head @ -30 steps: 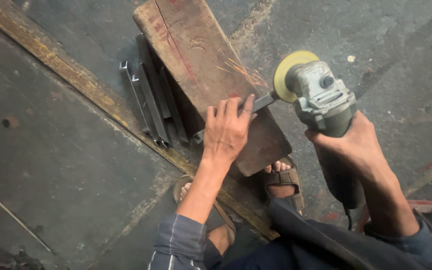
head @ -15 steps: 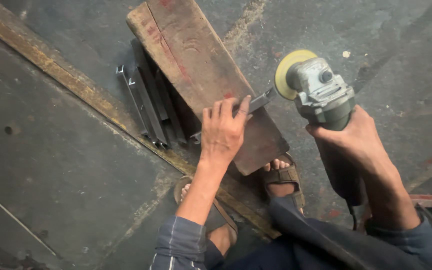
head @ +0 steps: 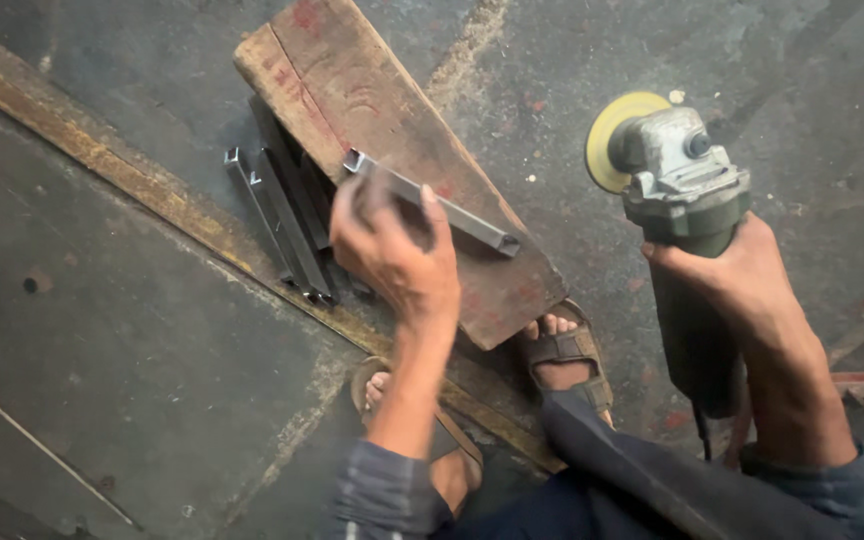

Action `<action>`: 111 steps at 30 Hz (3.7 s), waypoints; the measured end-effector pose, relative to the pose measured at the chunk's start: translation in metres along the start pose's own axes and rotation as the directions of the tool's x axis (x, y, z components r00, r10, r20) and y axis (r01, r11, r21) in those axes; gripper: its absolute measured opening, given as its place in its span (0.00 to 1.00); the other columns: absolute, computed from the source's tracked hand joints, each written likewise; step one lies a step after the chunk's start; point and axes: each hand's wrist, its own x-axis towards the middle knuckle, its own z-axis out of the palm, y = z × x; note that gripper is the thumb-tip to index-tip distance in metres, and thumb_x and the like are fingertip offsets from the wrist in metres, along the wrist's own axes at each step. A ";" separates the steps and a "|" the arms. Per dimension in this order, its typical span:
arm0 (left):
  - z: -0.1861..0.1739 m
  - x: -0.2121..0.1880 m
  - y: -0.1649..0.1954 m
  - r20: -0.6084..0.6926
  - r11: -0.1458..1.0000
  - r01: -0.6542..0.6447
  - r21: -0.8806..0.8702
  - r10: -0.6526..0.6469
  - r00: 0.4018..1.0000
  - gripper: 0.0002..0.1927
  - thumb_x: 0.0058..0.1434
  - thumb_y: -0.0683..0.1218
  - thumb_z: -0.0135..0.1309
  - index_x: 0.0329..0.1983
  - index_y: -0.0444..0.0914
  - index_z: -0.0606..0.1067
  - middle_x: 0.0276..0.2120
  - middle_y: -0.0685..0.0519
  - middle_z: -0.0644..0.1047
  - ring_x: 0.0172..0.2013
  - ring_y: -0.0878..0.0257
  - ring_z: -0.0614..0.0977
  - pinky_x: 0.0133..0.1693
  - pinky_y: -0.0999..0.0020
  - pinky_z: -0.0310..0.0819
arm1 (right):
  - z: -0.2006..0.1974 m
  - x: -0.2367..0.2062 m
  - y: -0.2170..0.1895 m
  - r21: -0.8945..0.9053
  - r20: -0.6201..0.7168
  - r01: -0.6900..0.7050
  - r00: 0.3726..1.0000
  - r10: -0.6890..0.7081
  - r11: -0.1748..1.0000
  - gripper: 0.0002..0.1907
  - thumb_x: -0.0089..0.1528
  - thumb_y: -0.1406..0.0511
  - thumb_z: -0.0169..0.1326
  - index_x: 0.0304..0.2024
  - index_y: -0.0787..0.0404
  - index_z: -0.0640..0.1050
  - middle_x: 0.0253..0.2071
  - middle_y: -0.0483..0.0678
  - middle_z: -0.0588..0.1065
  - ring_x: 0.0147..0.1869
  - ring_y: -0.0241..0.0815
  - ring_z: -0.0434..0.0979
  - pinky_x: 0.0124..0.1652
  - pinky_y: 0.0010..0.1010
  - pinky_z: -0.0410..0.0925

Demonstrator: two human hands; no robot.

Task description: The person sits on the floor and uses an angle grinder to grind the ends and edges of flat metal bars, holding each bar against a wooden block and producing sparks. They reposition and turn the bars repeatedly to grind different sections.

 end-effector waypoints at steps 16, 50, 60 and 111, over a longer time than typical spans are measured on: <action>-0.008 0.006 -0.016 0.564 0.864 -0.503 0.017 0.407 0.718 0.28 0.61 0.38 0.55 0.66 0.45 0.74 0.51 0.51 0.74 0.50 0.54 0.75 0.50 0.54 0.68 | -0.001 -0.008 0.000 0.056 -0.005 -0.015 1.000 0.015 0.998 0.20 0.54 0.65 0.63 0.49 0.63 0.80 0.40 0.45 0.78 0.42 0.34 0.76 0.40 0.30 0.70; 0.020 -0.029 -0.027 0.342 0.896 -0.444 -0.015 0.421 0.840 0.25 0.63 0.38 0.50 0.64 0.44 0.73 0.54 0.47 0.72 0.57 0.49 0.72 0.59 0.49 0.66 | 0.034 0.003 -0.026 0.022 0.118 0.042 0.992 -0.044 0.999 0.23 0.51 0.63 0.65 0.47 0.63 0.80 0.42 0.44 0.79 0.45 0.34 0.77 0.46 0.30 0.70; 0.015 -0.026 -0.024 0.344 0.883 -0.469 0.014 0.436 0.832 0.25 0.61 0.37 0.51 0.63 0.43 0.74 0.52 0.47 0.72 0.56 0.49 0.73 0.59 0.50 0.66 | 0.028 -0.002 -0.029 0.073 0.171 0.064 0.982 -0.076 0.995 0.25 0.50 0.62 0.65 0.50 0.63 0.79 0.44 0.44 0.80 0.47 0.34 0.77 0.48 0.30 0.70; -0.005 0.022 -0.030 0.623 0.722 -0.691 -0.043 0.560 0.546 0.31 0.50 0.44 0.63 0.61 0.40 0.76 0.40 0.50 0.74 0.42 0.53 0.75 0.49 0.51 0.65 | 0.033 0.032 0.001 -0.051 0.113 -0.117 0.986 0.122 0.992 0.35 0.45 0.57 0.66 0.53 0.62 0.77 0.43 0.55 0.82 0.48 0.46 0.83 0.48 0.37 0.72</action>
